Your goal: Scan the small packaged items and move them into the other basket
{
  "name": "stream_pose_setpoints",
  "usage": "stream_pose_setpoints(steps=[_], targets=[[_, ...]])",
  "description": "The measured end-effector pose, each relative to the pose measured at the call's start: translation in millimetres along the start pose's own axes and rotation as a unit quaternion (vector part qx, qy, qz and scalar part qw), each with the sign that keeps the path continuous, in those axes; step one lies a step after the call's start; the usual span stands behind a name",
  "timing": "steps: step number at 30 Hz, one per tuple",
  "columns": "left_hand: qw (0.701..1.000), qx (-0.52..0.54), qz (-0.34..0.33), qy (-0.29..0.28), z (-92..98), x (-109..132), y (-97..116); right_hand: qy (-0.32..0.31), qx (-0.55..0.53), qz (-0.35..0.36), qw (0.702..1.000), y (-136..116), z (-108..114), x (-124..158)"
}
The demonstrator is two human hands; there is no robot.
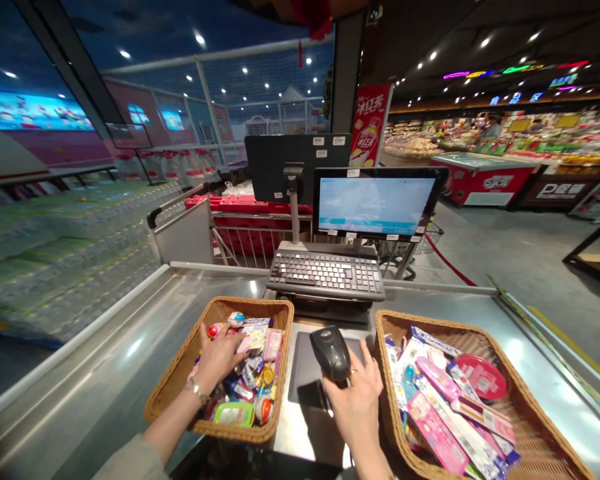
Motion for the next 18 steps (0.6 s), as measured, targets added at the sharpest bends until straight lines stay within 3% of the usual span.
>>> stream_pose_setpoints(steps=[18], targets=[[0.993,0.014,-0.056,0.099,44.1,-24.6,33.7,0.024,0.023,-0.012,0.999,2.3,9.2,-1.5]])
Point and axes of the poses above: each hand's wrist, its own x-axis away from the middle knuckle, its own z-axis out of the back of the hand, y = z × x, the point moved 8 cm from there along -x, towards the middle knuckle
